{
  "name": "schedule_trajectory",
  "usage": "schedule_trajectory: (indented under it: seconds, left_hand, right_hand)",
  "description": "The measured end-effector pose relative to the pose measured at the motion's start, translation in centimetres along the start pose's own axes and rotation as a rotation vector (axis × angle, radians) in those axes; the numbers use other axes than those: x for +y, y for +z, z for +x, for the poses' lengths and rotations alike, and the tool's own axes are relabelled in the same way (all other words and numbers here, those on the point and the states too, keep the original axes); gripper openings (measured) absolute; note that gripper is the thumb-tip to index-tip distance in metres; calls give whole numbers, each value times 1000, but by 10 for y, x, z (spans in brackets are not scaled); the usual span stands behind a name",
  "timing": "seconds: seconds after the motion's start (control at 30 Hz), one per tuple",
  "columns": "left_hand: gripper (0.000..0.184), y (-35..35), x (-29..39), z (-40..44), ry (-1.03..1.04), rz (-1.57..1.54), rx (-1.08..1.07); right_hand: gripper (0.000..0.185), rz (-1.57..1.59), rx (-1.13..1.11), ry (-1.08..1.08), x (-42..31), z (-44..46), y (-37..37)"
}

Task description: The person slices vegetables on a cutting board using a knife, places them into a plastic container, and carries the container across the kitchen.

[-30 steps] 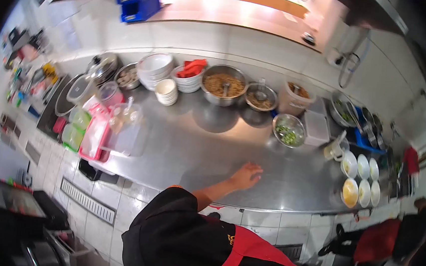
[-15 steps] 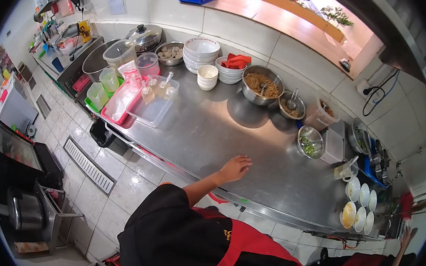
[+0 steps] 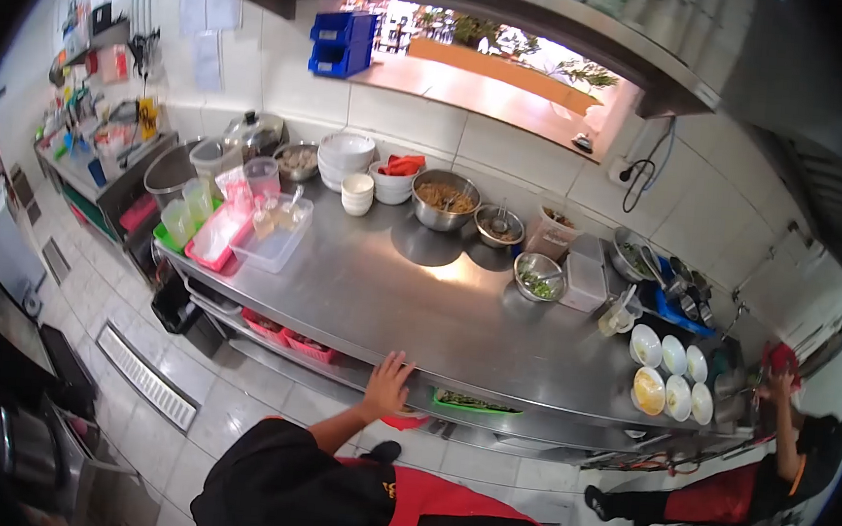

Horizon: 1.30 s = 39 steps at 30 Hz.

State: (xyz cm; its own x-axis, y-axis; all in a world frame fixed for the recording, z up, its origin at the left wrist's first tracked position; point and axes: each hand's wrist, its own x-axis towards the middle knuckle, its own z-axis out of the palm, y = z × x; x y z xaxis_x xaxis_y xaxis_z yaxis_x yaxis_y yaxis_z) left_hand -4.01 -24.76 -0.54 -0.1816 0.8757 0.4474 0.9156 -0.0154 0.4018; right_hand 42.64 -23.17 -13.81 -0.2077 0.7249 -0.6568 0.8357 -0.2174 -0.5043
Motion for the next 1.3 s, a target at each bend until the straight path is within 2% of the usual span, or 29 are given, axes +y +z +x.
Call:
schedule_trajectory:
  seconds: [0.03, 0.07, 0.13, 0.17, 0.2, 0.23, 0.27, 0.3, 0.47, 0.53, 0.6, 0.67, 0.73, 0.8, 0.83, 0.87, 0.9, 0.93, 0.97, 1.0, 1.03, 1.07, 1.1, 1.13, 1.17, 1.2, 1.27, 1.3]
  left_hand:
    - [55, 1, 5, -14, -19, -72, -14]
    - [52, 5, 8, -27, -72, -105, -196]
    - [41, 8, 13, -56, -334, -299, -635]
    - [41, 14, 2, -85, -115, -374, -725]
    - [39, 71, -43, -145, -41, -333, -791]
    - [39, 52, -38, -165, -79, -221, -1135]
    - [39, 79, -61, -208, 89, -55, -1405]
    - [39, 69, -60, -228, 75, -24, -1418]
    - [39, -37, -89, -331, 43, 121, -1438]
    - [35, -50, -136, -369, 94, 127, -1322]
    - [35, -73, -162, -377, 39, 179, -1262]
    - [37, -102, -171, -383, -493, -65, -920]
    - [40, -142, -169, -383, -701, -288, -707]
    - [42, -175, -174, -403, -812, -448, -574]
    - [42, -197, -181, -418, -801, -437, -573]
    - [42, -210, -189, -440, -785, -433, -569]
    - [42, -214, -207, -479, -804, -495, -497]
    - [41, -242, -215, -505, -975, -547, -534]
    - [39, -262, -228, -544, -1122, -561, -476]
    - [39, -261, -256, -608, -1074, -487, -311]
    - [40, -291, -258, -646, -1288, -507, -224]
    - [40, -308, -265, -702, -1403, -421, -150]
    - [40, -332, -260, -745, -1444, -170, -192]
    - [41, -353, -258, -781, -1554, 12, -445]
    - [40, -372, -256, -808, -1612, 4, -561]
    - [40, -385, -257, -829, -1685, -46, -638]
    - [39, -405, -256, -846, -1886, -250, -567]
    - [39, -407, -257, -848, -1982, -354, -481]
  right_hand:
    - [21, -16, 16, -11, 13, -3, 0]
    - [20, -36, 10, 0, 23, -6, 3]
    - [19, -79, 24, -10, 41, -7, 8]
    - [19, -93, 27, -10, 47, -6, 13]
    - [19, -97, 26, 0, 50, -9, 16]
    - [19, -98, 18, 10, 51, -14, 21]
    - [18, -108, 4, 15, 48, -20, 24]
    - [18, -117, -6, 15, 43, -24, 28]
    - [18, -193, -125, -31, 22, -40, 72]
    - [19, -247, -190, -40, 17, -51, 94]
    - [19, -319, -250, -48, 17, -61, 115]
    - [20, -419, -309, -52, 12, -62, 138]
    - [21, -548, -350, -60, 4, -52, 158]
    - [22, -598, -299, -44, -21, -32, 174]
    - [23, -531, -228, -36, -39, -16, 182]
    - [30, -284, -145, 10, -76, -9, 181]
    - [27, -274, 29, -165, -85, 26, 215]
    - [20, -228, 51, -353, -96, 59, 247]
    - [13, 164, -24, -72, -192, -6, 264]
    - [10, 42, -112, -53, -249, -20, 298]
    - [15, -146, -187, -276, -278, -13, 340]
    - [21, -430, -245, -391, -327, -29, 379]
    - [22, -599, -308, -747, -350, -14, 428]
    - [22, -645, -210, -947, -399, -66, 462]
    - [24, -361, -362, -849, -427, -81, 509]
    - [28, -407, -531, -672, -475, -137, 524]
    - [31, -494, -607, -958, -518, -202, 559]
    - [31, -562, -656, -998, -535, -227, 569]
